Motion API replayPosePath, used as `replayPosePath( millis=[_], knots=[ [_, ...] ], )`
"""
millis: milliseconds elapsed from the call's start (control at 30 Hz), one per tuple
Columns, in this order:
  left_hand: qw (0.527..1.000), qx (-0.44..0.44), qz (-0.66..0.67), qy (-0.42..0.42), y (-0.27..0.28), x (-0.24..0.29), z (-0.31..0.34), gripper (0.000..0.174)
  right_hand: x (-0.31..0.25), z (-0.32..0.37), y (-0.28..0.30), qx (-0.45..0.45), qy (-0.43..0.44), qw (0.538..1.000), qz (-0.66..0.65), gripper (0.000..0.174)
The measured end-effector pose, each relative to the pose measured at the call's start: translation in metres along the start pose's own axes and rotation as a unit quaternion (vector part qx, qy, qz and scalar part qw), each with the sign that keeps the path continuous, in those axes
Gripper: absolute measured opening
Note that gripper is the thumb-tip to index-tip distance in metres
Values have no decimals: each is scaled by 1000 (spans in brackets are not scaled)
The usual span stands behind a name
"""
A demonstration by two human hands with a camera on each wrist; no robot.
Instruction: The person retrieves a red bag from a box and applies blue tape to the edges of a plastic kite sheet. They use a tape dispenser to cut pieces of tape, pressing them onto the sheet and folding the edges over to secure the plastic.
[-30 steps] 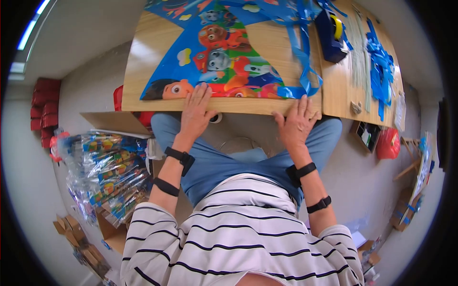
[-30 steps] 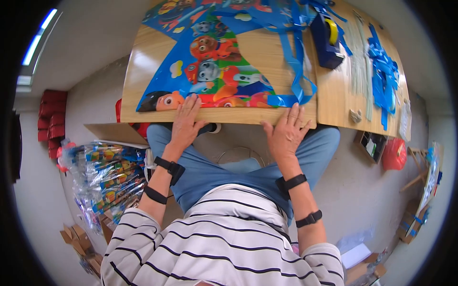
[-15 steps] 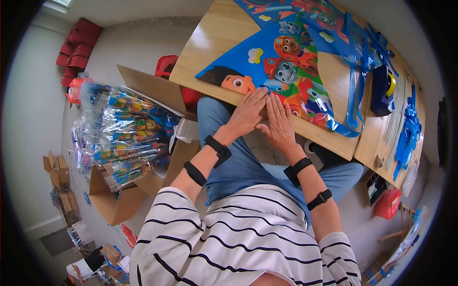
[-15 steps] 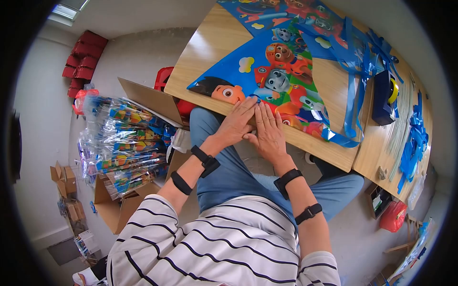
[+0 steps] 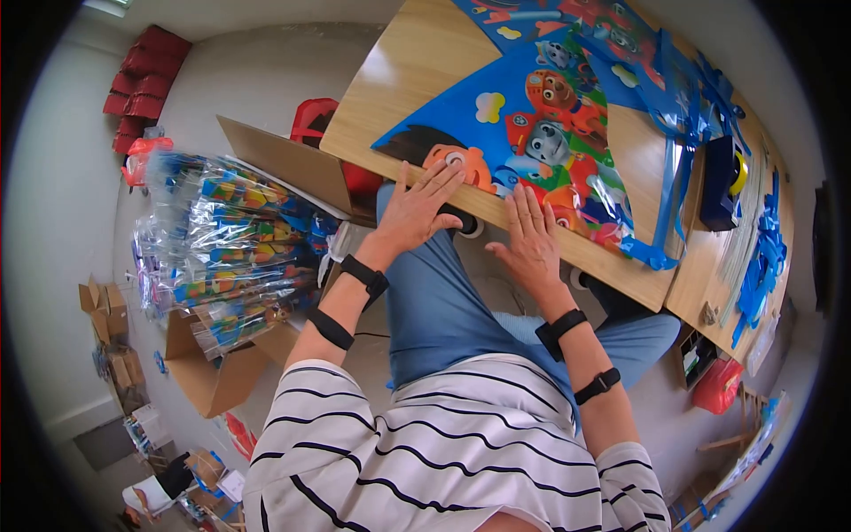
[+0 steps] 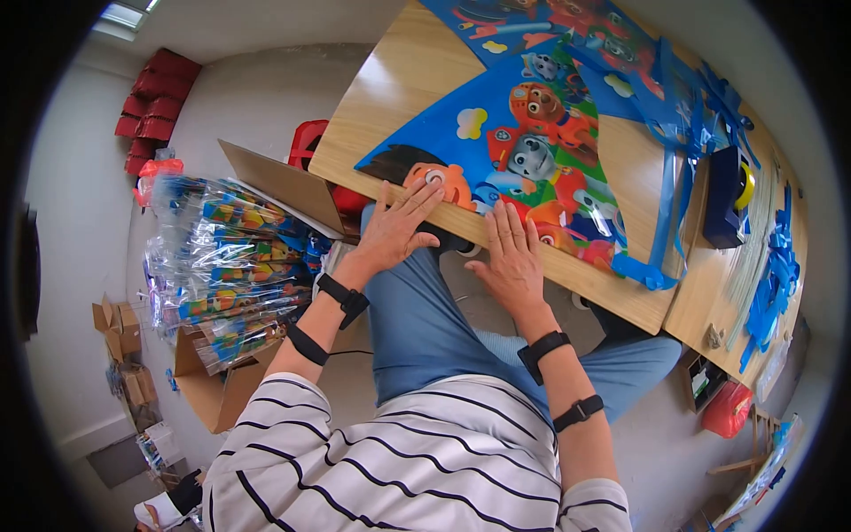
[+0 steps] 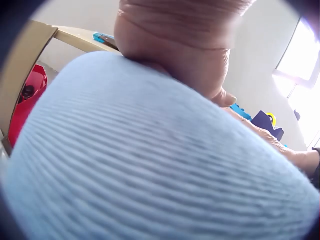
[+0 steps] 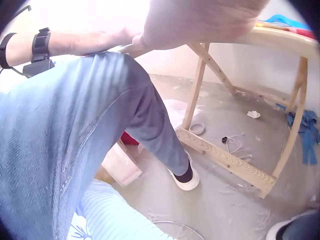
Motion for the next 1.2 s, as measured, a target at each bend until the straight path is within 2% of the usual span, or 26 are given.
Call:
replayPosePath(
  millis=[233,333,667,767,867,900,1000,1067,1133,1200],
  knots=[
    [999,-14,8,32,5,-33,14,81,2,1,-2,-6,13,1000,10,98],
    [998,14,10,55,4,-46,18,79,4,4,-1,-3,13,1000,11,97],
    [993,23,-4,117,10,-82,26,75,2,4,8,-12,3,1000,13,95],
    [964,80,-26,253,3,-120,34,73,3,5,10,-3,2,1000,15,95],
    [954,197,-19,226,38,-129,20,67,2,5,9,-2,-1,1000,12,94],
    [958,233,11,169,50,-126,0,60,2,5,8,-1,0,1000,11,94],
    [955,169,121,213,61,-105,-82,56,4,5,9,-7,0,1000,12,94],
    [961,151,123,198,29,-114,-145,55,5,3,9,-9,-1,1000,12,94],
    [951,125,178,220,16,-99,-200,46,6,4,7,-7,-2,1000,12,94],
    [952,87,168,242,4,-93,-238,43,7,4,7,-11,-6,1000,10,94]
  ],
)
Point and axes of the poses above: each hand's wrist, its own z-axis away from the middle knuckle, its own y-axis out of the back of the hand, x = y × z, the point moved 3 cm from there along -z, towards the middle knuckle, and after that the axes turned 3 degrees about -z, right-handed, at the moved point
